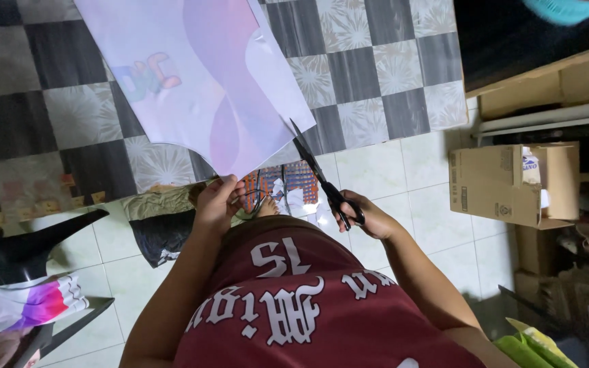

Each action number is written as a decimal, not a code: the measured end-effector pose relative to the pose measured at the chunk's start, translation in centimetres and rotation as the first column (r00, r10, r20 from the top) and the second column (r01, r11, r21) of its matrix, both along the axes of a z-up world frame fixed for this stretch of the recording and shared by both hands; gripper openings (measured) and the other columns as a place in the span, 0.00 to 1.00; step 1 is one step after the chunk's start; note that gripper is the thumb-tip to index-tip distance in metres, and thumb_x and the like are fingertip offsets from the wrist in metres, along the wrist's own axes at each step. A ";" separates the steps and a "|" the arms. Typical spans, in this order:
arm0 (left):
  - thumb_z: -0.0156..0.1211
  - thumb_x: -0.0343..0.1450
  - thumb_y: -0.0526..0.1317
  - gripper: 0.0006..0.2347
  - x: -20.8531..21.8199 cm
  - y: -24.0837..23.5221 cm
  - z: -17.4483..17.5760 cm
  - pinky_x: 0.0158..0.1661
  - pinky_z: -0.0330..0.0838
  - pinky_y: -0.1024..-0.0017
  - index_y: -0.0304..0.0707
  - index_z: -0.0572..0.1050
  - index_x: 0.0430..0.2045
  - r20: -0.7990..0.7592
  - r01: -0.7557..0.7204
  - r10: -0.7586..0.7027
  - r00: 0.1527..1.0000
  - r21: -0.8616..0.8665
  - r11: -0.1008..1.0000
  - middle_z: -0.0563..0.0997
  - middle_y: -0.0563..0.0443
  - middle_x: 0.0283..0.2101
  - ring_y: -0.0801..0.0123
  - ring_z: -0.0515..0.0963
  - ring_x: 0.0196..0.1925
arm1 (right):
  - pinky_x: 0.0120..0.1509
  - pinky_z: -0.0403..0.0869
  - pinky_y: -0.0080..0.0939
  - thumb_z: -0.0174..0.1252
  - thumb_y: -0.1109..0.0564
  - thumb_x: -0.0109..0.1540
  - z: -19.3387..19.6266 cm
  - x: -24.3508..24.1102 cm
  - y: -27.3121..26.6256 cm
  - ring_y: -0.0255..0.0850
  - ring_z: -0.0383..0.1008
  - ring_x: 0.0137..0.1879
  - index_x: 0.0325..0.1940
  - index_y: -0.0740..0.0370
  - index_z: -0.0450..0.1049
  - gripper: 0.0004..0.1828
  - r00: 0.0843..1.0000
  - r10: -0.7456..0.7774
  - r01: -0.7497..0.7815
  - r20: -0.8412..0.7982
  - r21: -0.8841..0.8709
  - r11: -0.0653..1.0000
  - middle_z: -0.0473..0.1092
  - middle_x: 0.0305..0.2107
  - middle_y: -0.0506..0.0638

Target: The person uses scissors to cut a large piece of white fabric laid out on a checkered table. They trim the edges and cut along a curved pattern, occasionally adjusting the fabric's position to continue the cut.

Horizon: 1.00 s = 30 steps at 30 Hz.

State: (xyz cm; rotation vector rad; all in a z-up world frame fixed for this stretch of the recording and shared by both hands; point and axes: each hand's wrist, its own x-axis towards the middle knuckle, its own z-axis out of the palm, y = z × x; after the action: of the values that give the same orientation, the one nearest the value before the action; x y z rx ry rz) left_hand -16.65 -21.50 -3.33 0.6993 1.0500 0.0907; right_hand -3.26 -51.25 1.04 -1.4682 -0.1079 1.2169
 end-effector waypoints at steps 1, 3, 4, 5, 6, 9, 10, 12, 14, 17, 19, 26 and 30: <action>0.65 0.66 0.39 0.11 0.0 0.0 0.0 0.34 0.79 0.73 0.35 0.69 0.33 0.001 -0.002 0.002 1.000 -0.006 1.000 0.80 0.47 0.30 0.72 0.80 0.29 | 0.25 0.69 0.33 0.61 0.34 0.53 -0.4 0.2 0.0 0.44 0.74 0.23 0.42 0.67 0.67 0.33 1.000 -0.004 0.004 0.016 -0.008 1.000 0.68 0.23 0.56; 0.65 0.66 0.39 0.11 0.0 0.0 -0.1 0.34 0.79 0.73 0.36 0.68 0.33 0.003 -0.005 0.005 1.000 -0.013 1.000 0.80 0.47 0.30 0.72 0.80 0.29 | 0.25 0.69 0.34 0.61 0.35 0.54 -0.7 0.4 0.1 0.44 0.74 0.23 0.42 0.68 0.67 0.32 0.999 -0.007 0.007 0.032 -0.016 1.000 0.68 0.23 0.57; 0.66 0.65 0.39 0.12 0.0 0.0 -0.2 0.34 0.79 0.73 0.36 0.68 0.33 0.001 -0.001 0.001 1.000 -0.009 1.000 0.80 0.48 0.30 0.73 0.80 0.29 | 0.25 0.69 0.35 0.62 0.36 0.54 -0.7 0.5 0.3 0.45 0.74 0.23 0.42 0.69 0.68 0.32 0.999 0.000 0.001 0.053 -0.026 1.000 0.68 0.22 0.57; 0.66 0.65 0.39 0.12 0.0 0.0 -0.3 0.34 0.79 0.73 0.36 0.69 0.33 -0.001 0.004 -0.004 1.000 -0.005 1.000 0.80 0.49 0.30 0.73 0.80 0.29 | 0.24 0.70 0.35 0.63 0.38 0.54 -0.6 0.7 0.4 0.45 0.74 0.22 0.42 0.69 0.68 0.31 0.997 0.007 -0.004 0.074 -0.037 0.999 0.69 0.22 0.57; 0.66 0.65 0.39 0.12 0.0 0.0 -0.2 0.34 0.79 0.73 0.36 0.69 0.33 0.000 0.003 -0.003 1.000 -0.005 1.000 0.80 0.49 0.30 0.73 0.80 0.29 | 0.24 0.70 0.35 0.63 0.38 0.54 -0.1 0.8 0.6 0.45 0.74 0.22 0.42 0.69 0.68 0.31 0.997 0.008 -0.005 0.075 -0.038 0.999 0.69 0.22 0.57; 0.66 0.65 0.39 0.11 -0.1 0.0 -0.1 0.35 0.78 0.73 0.36 0.69 0.32 -0.004 0.002 -0.002 1.000 -0.016 1.000 0.80 0.48 0.30 0.72 0.80 0.30 | 0.25 0.71 0.35 0.63 0.40 0.54 0.8 1.0 1.1 0.43 0.73 0.22 0.41 0.70 0.68 0.30 0.995 0.009 -0.002 0.098 -0.064 0.998 0.68 0.21 0.56; 0.66 0.65 0.39 0.11 -0.1 0.0 -0.1 0.35 0.79 0.72 0.36 0.69 0.32 -0.006 -0.007 0.007 1.000 -0.015 1.000 0.80 0.47 0.31 0.72 0.80 0.30 | 0.25 0.71 0.35 0.63 0.40 0.54 0.8 1.1 1.1 0.42 0.72 0.22 0.41 0.70 0.69 0.29 0.995 0.007 -0.001 0.096 -0.065 0.998 0.67 0.21 0.56; 0.66 0.65 0.39 0.11 -0.2 0.0 -0.1 0.35 0.79 0.72 0.35 0.69 0.32 -0.009 -0.015 0.015 1.000 -0.015 1.000 0.80 0.47 0.31 0.72 0.80 0.30 | 0.25 0.72 0.36 0.64 0.40 0.54 0.6 1.2 0.9 0.42 0.72 0.22 0.41 0.70 0.69 0.29 0.996 0.005 0.001 0.093 -0.069 0.998 0.67 0.20 0.56; 0.66 0.65 0.39 0.11 -0.1 0.0 -0.2 0.34 0.79 0.73 0.36 0.69 0.32 -0.008 -0.015 0.015 1.000 -0.015 1.000 0.80 0.47 0.30 0.72 0.80 0.29 | 0.23 0.72 0.36 0.65 0.42 0.55 -0.1 1.4 0.6 0.42 0.71 0.20 0.40 0.70 0.69 0.27 0.993 0.007 0.002 0.116 -0.075 0.997 0.67 0.19 0.55; 0.66 0.65 0.39 0.12 -0.1 0.0 -0.6 0.35 0.79 0.72 0.36 0.69 0.33 -0.009 -0.013 0.013 1.000 -0.010 1.000 0.80 0.47 0.31 0.71 0.80 0.30 | 0.23 0.71 0.36 0.65 0.43 0.54 0.4 1.5 0.6 0.41 0.70 0.20 0.40 0.70 0.69 0.27 0.993 -0.001 0.009 0.121 -0.073 0.997 0.66 0.18 0.55; 0.66 0.65 0.40 0.12 -0.2 0.1 -0.8 0.35 0.78 0.72 0.35 0.69 0.33 -0.006 -0.005 0.005 1.000 -0.011 1.000 0.80 0.47 0.31 0.72 0.80 0.30 | 0.23 0.70 0.35 0.65 0.43 0.55 0.9 1.5 0.7 0.41 0.70 0.19 0.40 0.70 0.69 0.26 0.991 0.008 0.001 0.134 -0.074 0.997 0.66 0.17 0.55; 0.65 0.66 0.39 0.12 -0.2 0.2 -0.4 0.36 0.78 0.72 0.35 0.68 0.34 -0.013 0.004 -0.004 1.000 -0.013 1.000 0.80 0.48 0.31 0.72 0.80 0.29 | 0.21 0.68 0.34 0.64 0.48 0.56 0.7 1.6 0.4 0.40 0.69 0.16 0.39 0.71 0.69 0.22 0.985 0.034 -0.021 0.168 -0.078 0.997 0.66 0.15 0.55; 0.64 0.67 0.39 0.11 -0.1 0.3 -0.7 0.36 0.79 0.71 0.35 0.68 0.34 -0.021 0.009 -0.009 1.000 -0.020 1.000 0.80 0.47 0.31 0.72 0.80 0.29 | 0.21 0.67 0.33 0.64 0.49 0.56 0.3 1.6 0.3 0.40 0.69 0.16 0.39 0.71 0.68 0.21 0.986 0.034 -0.022 0.166 -0.077 0.997 0.66 0.14 0.54</action>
State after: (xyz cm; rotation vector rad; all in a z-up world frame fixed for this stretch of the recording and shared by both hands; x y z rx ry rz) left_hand -16.78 -21.23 -4.04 0.6879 1.0661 0.0651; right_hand -1.63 -50.98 1.31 -1.6379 -0.1989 1.1291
